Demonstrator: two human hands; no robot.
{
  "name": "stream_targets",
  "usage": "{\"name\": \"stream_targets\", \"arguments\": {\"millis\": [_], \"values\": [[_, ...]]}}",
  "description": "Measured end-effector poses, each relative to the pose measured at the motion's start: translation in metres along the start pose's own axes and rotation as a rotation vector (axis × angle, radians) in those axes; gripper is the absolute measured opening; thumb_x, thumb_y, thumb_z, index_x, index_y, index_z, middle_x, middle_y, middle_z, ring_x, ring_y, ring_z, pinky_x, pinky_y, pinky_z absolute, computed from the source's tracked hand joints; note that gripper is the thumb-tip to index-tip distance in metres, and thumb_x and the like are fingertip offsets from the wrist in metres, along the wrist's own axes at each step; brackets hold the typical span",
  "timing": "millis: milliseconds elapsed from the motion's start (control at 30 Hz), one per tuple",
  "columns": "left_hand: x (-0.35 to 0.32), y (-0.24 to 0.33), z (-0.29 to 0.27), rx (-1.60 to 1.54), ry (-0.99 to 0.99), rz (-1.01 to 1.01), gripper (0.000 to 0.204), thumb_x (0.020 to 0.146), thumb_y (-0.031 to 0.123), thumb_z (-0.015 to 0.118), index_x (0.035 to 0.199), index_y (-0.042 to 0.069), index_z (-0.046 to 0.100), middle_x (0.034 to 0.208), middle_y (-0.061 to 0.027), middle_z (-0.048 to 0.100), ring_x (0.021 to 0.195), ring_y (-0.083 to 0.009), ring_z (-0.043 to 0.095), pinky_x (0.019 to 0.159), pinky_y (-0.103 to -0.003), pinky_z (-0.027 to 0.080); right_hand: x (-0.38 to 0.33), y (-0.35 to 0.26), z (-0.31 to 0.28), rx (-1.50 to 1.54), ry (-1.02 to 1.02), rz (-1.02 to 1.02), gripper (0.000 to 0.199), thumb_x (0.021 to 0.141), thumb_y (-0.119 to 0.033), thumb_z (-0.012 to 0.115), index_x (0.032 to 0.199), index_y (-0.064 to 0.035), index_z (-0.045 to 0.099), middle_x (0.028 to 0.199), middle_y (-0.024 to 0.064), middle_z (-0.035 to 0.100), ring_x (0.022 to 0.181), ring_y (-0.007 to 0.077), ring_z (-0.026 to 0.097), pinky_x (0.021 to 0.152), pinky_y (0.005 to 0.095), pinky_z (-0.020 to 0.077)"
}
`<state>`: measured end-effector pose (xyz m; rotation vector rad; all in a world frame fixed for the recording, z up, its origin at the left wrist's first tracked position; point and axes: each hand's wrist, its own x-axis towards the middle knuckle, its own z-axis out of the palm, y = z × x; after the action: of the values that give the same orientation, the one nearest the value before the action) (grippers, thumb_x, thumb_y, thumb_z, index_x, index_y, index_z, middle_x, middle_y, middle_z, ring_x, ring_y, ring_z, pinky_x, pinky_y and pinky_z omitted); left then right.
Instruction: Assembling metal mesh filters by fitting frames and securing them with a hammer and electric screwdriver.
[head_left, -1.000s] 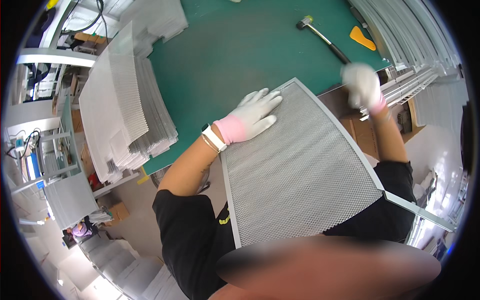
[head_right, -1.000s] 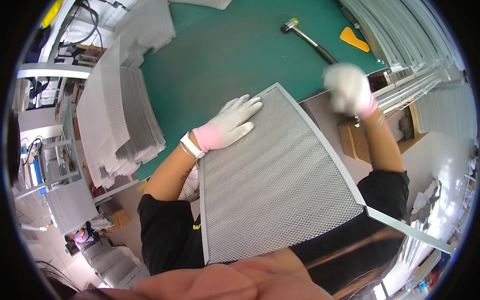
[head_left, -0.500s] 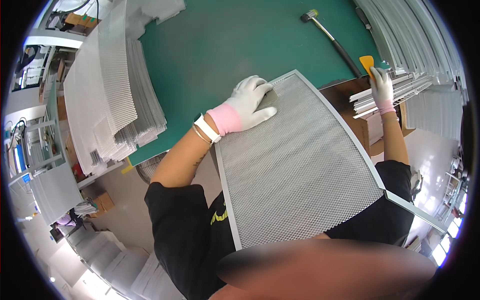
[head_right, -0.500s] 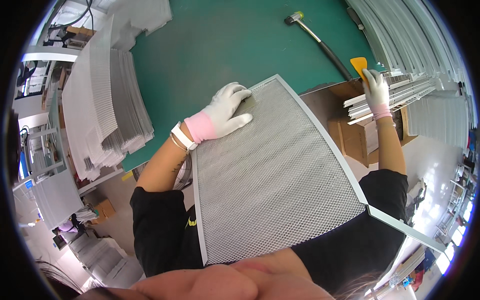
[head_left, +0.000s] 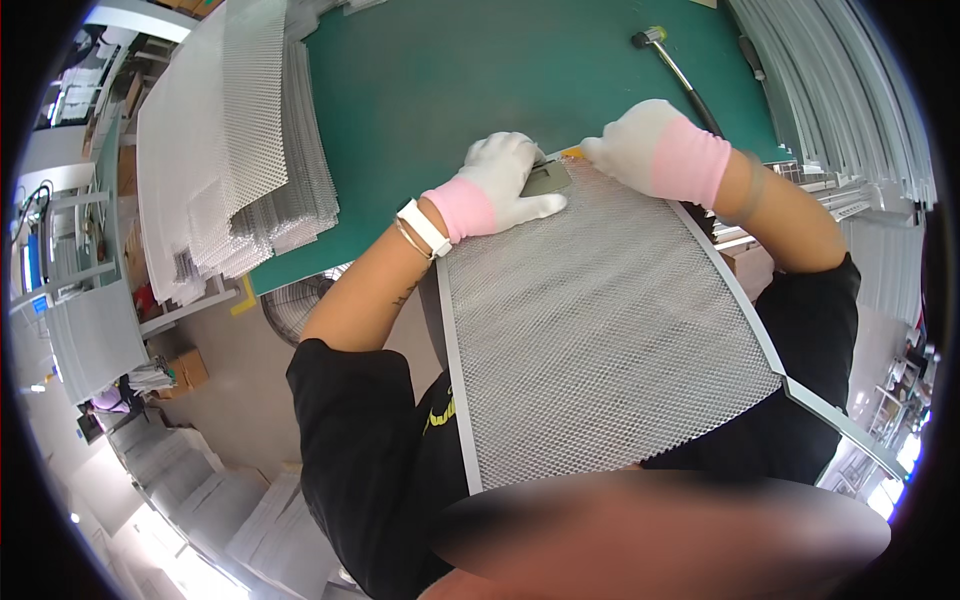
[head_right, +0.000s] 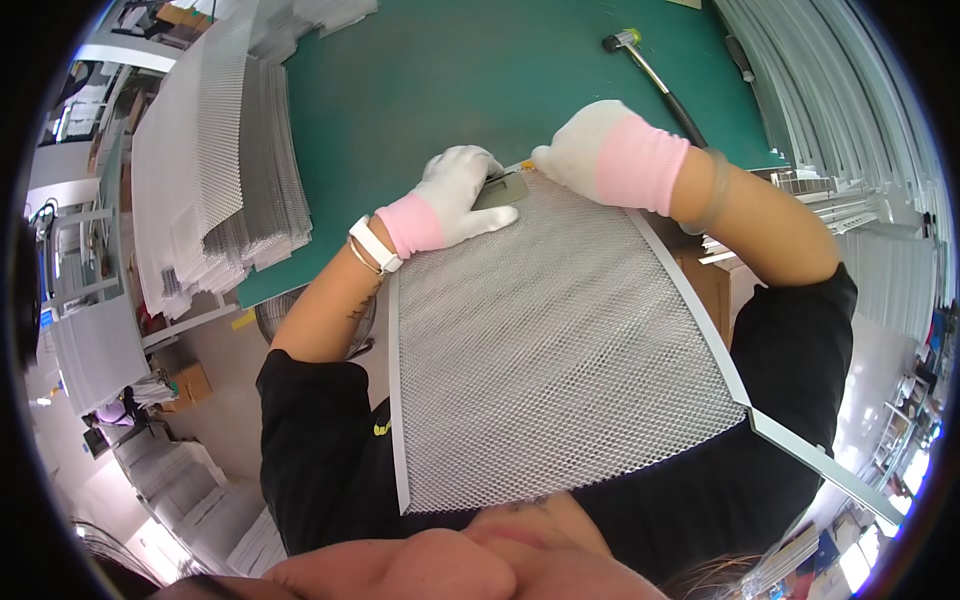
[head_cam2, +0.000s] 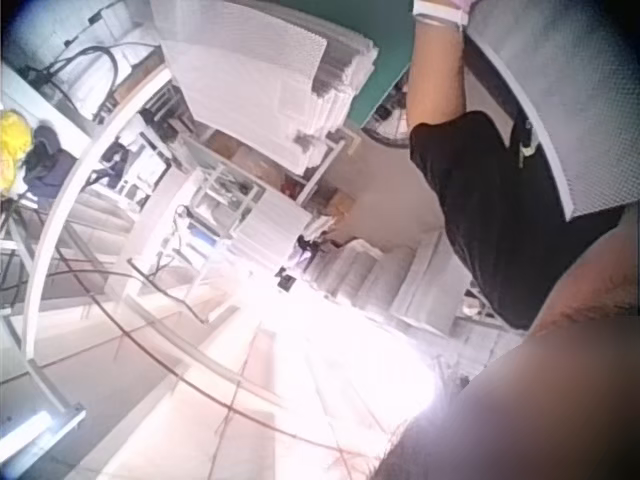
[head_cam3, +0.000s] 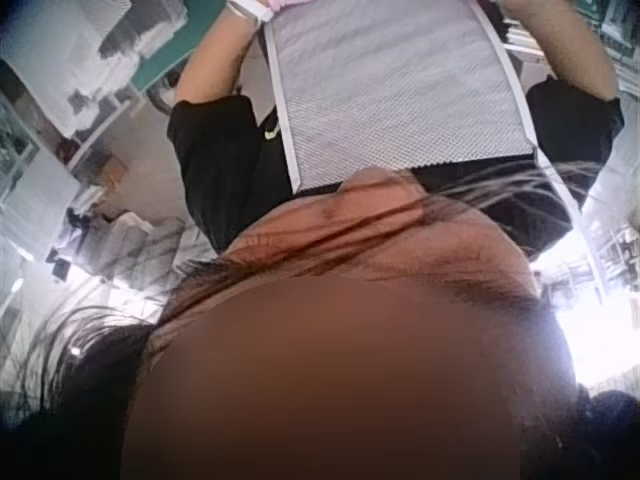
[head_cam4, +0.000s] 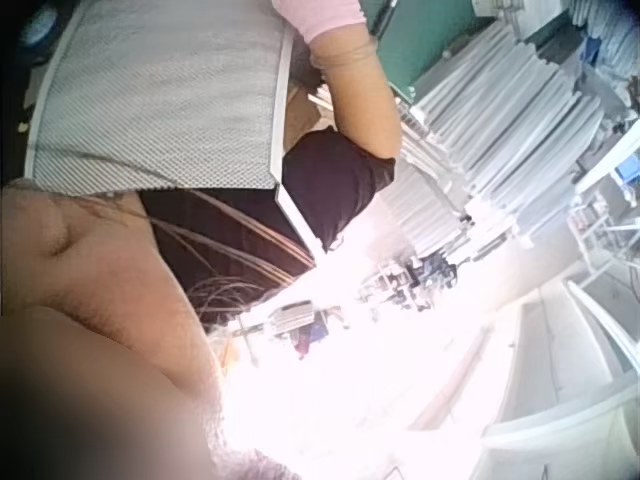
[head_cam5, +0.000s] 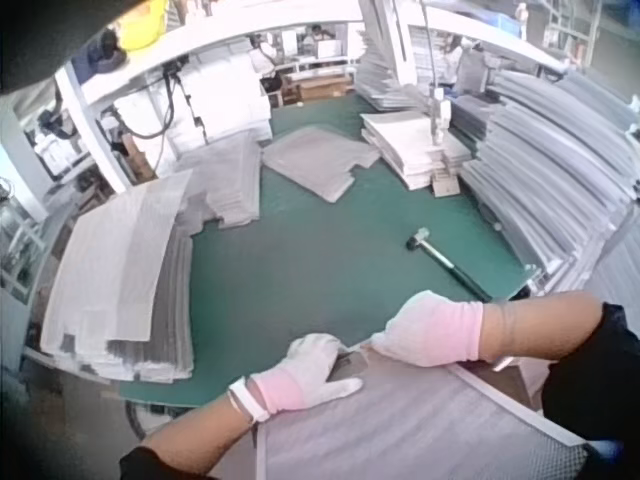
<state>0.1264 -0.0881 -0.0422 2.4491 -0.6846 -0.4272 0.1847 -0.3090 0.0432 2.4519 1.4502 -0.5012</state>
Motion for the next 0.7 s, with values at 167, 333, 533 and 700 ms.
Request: {"name": "stream_targets", "arguments": {"millis": [167,333,533,700], "values": [[0.000,-0.004,0.002,-0.031,-0.011,-0.027,0.069,0.081,0.056,0.064,0.114,-0.004,0.064,0.114,-0.0199,0.058,0.115,-0.0376,0.052,0.105,-0.047,0.038,0.013,-0.001,-0.015,-0.086,-0.190,-0.053,0.019,0.088,-0.014,0.060,0.105,-0.0060,0.065,0.076,0.0086,0.068,0.074,0.0291,0.070,0.064,0.0396,0.0554],[0.002,-0.005,-0.001,-0.040,-0.062,-0.055,0.075,0.081,0.062,0.061,0.116,-0.004,0.064,0.117,-0.0198,0.058,0.119,-0.0375,0.051,0.108,-0.047,0.037,0.014,-0.006,-0.013,0.001,-0.089,-0.073,0.011,0.087,-0.013,0.059,0.095,-0.0049,0.062,0.068,0.0100,0.066,0.067,0.0304,0.069,0.059,0.0399,0.0542],[0.000,-0.010,0.006,-0.023,0.001,-0.020,0.075,0.081,0.063,0.059,0.116,-0.004,0.064,0.120,-0.0200,0.056,0.121,-0.0362,0.050,0.108,-0.048,0.036,0.022,-0.017,-0.006,0.023,-0.188,-0.026,0.019,0.090,-0.016,0.058,0.105,-0.0067,0.066,0.080,0.0106,0.069,0.079,0.0297,0.071,0.067,0.0403,0.0565],[0.005,-0.006,-0.001,0.001,-0.078,-0.027,0.074,0.081,0.062,0.060,0.116,-0.003,0.065,0.121,-0.0190,0.057,0.120,-0.0357,0.050,0.108,-0.047,0.036,0.020,-0.002,0.009,0.075,-0.103,-0.059,0.016,0.089,-0.014,0.059,0.098,-0.0040,0.067,0.085,0.0132,0.070,0.079,0.0325,0.070,0.068,0.0407,0.0561]]}}
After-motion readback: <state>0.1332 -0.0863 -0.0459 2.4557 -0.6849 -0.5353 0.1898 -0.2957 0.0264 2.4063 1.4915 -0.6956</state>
